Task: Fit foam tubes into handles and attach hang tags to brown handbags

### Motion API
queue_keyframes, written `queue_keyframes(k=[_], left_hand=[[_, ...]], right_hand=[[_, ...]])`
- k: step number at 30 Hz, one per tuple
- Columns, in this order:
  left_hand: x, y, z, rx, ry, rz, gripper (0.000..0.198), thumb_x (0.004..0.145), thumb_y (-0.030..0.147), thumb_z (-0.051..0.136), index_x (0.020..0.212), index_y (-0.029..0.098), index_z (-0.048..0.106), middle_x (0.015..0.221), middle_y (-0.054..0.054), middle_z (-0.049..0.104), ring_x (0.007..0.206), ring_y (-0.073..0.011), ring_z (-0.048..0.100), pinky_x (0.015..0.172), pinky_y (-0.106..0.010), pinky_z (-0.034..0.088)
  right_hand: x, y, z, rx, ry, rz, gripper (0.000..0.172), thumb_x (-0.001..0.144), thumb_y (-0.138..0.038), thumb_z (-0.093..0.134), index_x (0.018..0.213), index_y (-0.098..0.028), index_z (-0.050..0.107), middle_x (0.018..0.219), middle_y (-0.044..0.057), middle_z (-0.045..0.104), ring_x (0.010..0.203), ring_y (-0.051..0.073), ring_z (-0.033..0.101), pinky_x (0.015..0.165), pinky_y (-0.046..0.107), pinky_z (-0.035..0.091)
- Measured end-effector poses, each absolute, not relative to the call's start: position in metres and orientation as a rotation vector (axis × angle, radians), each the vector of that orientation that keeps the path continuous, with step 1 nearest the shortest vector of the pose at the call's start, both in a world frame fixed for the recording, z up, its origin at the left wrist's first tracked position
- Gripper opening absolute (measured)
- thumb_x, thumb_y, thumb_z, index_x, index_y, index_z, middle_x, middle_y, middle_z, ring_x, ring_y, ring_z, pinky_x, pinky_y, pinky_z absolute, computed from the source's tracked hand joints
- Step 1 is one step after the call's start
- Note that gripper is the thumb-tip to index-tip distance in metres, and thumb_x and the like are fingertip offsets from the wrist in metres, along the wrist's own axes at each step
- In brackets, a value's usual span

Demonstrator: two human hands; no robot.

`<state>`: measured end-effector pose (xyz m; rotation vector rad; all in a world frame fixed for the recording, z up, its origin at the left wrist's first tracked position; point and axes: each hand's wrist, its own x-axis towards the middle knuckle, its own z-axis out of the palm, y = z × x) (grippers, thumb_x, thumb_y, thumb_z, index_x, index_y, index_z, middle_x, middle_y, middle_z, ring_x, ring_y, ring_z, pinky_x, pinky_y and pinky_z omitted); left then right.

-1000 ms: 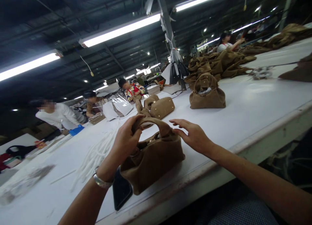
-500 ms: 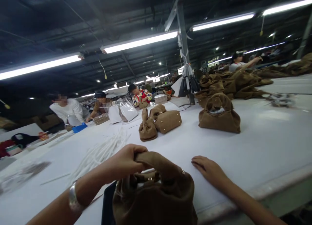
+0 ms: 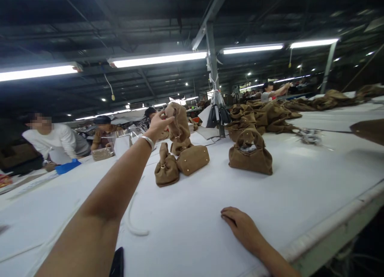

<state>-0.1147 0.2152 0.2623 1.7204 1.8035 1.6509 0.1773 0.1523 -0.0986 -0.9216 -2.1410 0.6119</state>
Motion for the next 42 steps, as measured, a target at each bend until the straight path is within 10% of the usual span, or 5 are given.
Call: queue_keyframes(k=[13,18,24,31,42], left_hand=[[-0.034,0.127,-0.014,1.805,1.528,0.94,0.024,0.077,0.02,0.063,0.096,0.017,0.077,0.09,-0.006,0.078,0.079,-0.0193,0.071,0.073,-0.028,0.056],[-0.03,0.107,-0.079,1.799,1.61,1.06,0.025,0.074,0.01,0.058,0.088,0.019,0.077,0.093,-0.006,0.075,0.09,-0.0208,0.068,0.085,-0.032,0.052],[-0.033,0.113,-0.097,1.817,1.578,1.187,0.023,0.073,0.009,0.059,0.083,0.023,0.074,0.088,-0.004,0.074,0.084,-0.0199,0.067,0.08,-0.03,0.052],[-0.035,0.113,-0.094,1.845,1.538,1.192,0.02,0.08,0.016,0.054,0.085,0.022,0.072,0.088,-0.005,0.073,0.084,-0.0206,0.068,0.079,-0.03,0.053],[-0.037,0.11,-0.08,1.605,1.55,1.321,0.021,0.084,0.032,0.059,0.091,0.018,0.073,0.087,-0.007,0.074,0.076,-0.0201,0.069,0.074,-0.031,0.056]], right_hand=[[0.18,0.163,-0.084,-0.884,-2.138,0.547,0.03,0.095,-0.035,0.046,0.106,-0.029,0.074,0.108,0.003,0.075,0.1,0.023,0.071,0.091,0.036,0.058],[0.21,0.239,-0.016,-1.001,-1.975,0.235,0.038,0.092,-0.04,0.048,0.119,-0.023,0.068,0.129,0.008,0.065,0.122,0.026,0.059,0.112,0.043,0.042],[0.262,0.36,0.079,-1.328,-1.617,0.056,0.062,0.09,-0.031,0.052,0.147,-0.008,0.039,0.16,0.019,0.021,0.149,0.036,0.014,0.122,0.053,0.011],[0.276,0.412,0.077,-1.616,-1.522,0.287,0.039,0.094,-0.037,0.061,0.127,-0.018,0.056,0.131,0.01,0.057,0.114,0.025,0.059,0.096,0.049,0.05],[0.223,0.357,0.082,-1.372,-1.423,0.781,0.034,0.094,-0.037,0.06,0.121,-0.016,0.059,0.12,0.008,0.062,0.1,0.021,0.063,0.084,0.041,0.056]])
